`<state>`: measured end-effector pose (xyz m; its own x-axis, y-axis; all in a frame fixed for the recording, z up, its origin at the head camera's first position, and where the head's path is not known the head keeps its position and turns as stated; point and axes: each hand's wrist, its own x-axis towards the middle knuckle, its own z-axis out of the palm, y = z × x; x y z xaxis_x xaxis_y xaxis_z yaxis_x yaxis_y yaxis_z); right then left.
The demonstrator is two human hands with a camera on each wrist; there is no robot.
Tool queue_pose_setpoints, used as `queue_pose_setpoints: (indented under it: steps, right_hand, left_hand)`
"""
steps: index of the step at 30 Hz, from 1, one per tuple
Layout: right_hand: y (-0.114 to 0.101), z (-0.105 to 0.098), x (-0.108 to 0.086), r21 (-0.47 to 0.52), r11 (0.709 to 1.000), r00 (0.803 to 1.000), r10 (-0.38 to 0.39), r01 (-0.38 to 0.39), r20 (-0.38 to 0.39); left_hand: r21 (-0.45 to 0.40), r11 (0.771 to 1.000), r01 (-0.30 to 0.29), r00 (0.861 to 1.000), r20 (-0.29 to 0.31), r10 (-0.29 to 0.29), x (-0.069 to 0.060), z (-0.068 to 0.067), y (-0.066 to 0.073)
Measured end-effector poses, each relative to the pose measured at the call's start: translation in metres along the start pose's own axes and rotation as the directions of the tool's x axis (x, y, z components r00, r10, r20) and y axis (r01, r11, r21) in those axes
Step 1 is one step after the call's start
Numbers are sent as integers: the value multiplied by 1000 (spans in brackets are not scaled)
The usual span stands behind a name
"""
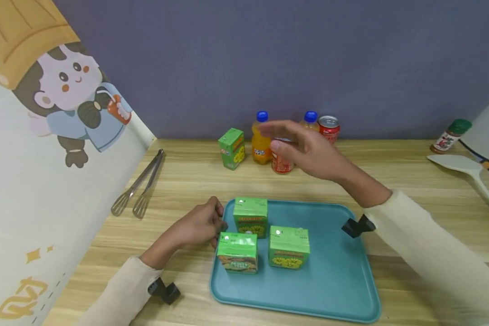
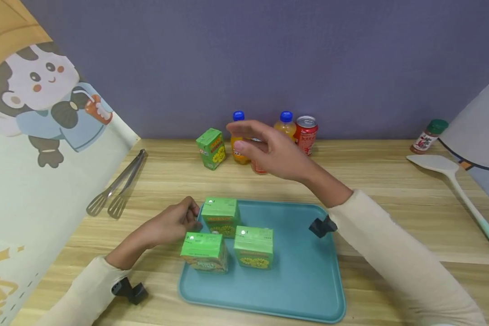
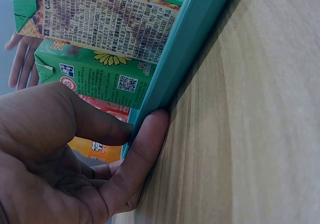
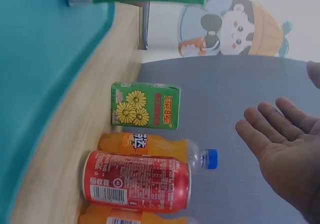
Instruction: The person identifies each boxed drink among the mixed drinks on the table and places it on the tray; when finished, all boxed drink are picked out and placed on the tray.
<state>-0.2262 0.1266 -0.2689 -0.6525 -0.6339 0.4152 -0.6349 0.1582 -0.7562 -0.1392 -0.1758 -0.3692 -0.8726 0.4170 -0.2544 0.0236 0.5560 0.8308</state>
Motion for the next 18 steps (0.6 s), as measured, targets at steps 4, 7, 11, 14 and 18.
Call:
queue_pose_setpoints:
  steps: [4,7,11,14,18]
  right_hand:
    - [1,3,20,43,999,1000,26,-25,-9]
    - [8,8,34,73,996,998,60,-60,-6]
    - [24,15,50,110,990,996,89,-91,20]
    - [28,19,58,127,985,993,109,-115,49]
    - [35,26,69,109,983,987,142,-149,73]
  left_hand:
    - [2,1000,-2,1000,-3,2,0,0,1]
    - [4,1000,1,1000,-6,-1,-1,0,1]
    - [-1,1000,2,1000,-7,-2,-1,1,1]
    - [-1,1000,-3,1000,-4,3,0,1,1]
    - [-1,1000,-4,1000,-3,4,0,0,1]
